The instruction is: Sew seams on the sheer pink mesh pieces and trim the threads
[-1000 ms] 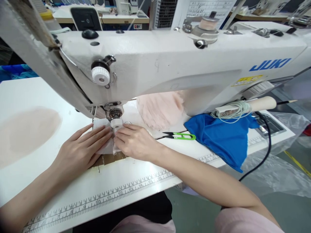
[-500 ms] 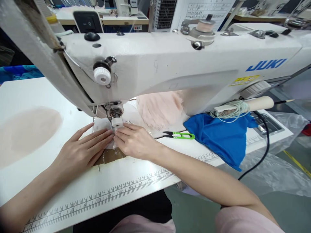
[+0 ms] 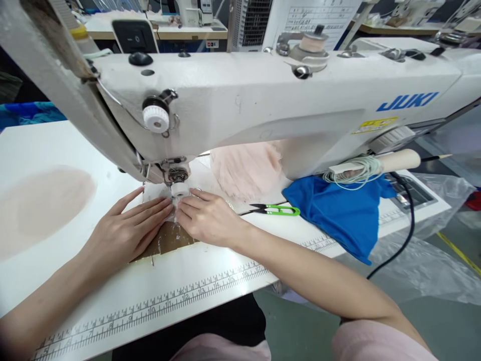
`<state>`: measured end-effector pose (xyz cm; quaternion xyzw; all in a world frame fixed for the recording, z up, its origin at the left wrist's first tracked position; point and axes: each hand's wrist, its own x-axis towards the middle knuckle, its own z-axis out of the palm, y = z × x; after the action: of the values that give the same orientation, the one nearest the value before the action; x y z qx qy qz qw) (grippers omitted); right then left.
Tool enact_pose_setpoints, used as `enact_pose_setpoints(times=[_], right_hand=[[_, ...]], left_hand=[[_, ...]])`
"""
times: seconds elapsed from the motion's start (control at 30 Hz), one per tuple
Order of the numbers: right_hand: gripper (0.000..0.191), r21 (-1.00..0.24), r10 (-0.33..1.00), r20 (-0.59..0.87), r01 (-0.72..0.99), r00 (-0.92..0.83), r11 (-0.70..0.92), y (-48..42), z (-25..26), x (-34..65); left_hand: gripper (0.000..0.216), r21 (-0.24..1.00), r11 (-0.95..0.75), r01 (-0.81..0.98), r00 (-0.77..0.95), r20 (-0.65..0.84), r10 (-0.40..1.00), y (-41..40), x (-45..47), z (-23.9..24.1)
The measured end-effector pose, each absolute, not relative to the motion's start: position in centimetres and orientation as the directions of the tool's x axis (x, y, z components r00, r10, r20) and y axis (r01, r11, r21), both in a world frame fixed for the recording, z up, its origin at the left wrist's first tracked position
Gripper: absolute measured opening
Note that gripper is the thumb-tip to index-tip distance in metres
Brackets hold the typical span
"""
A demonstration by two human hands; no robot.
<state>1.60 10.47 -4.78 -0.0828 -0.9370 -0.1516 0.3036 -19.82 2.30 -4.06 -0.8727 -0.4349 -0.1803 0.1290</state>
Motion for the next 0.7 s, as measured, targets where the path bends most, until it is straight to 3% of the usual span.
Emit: enact_pose_setpoints(times=[0.2, 0.37, 0.43, 0.53, 0.7], right_hand=[[0.029, 0.178, 0.104, 0.638, 0.277, -0.763, 0.944, 10.7, -4.4, 1.3], [0.030, -0.004, 0.364, 0.611, 0.457, -0.703, 0.890, 11.0, -3.8, 0.9], [0.038, -0.049, 0.448, 0.571, 0.516, -0.688, 0.855, 11.2, -3.6, 0.7], [0.046, -0.104, 0.520, 0.532, 0.558, -0.668, 0.823, 11.2, -3.6, 0.5], [0.044, -0.168, 0.554, 0.516, 0.557, -0.653, 0.813, 11.2, -3.6, 0.4]], left_hand=[[0.032, -0.013, -0.562, 0.827, 0.516, 0.414, 0.750, 2.4, -19.8, -4.1], [0.033, 0.328, -0.333, 0.884, 0.245, 0.282, 0.928, 3.5, -19.7, -2.9], [0.032, 0.409, -0.318, 0.855, 0.243, 0.226, 0.943, 4.3, -19.9, -2.4], [0.030, 0.401, -0.375, 0.836, 0.307, 0.225, 0.925, 5.4, -19.8, -2.2], [0.024, 0.210, -0.291, 0.934, 0.210, 0.338, 0.918, 5.8, -18.1, -3.3]])
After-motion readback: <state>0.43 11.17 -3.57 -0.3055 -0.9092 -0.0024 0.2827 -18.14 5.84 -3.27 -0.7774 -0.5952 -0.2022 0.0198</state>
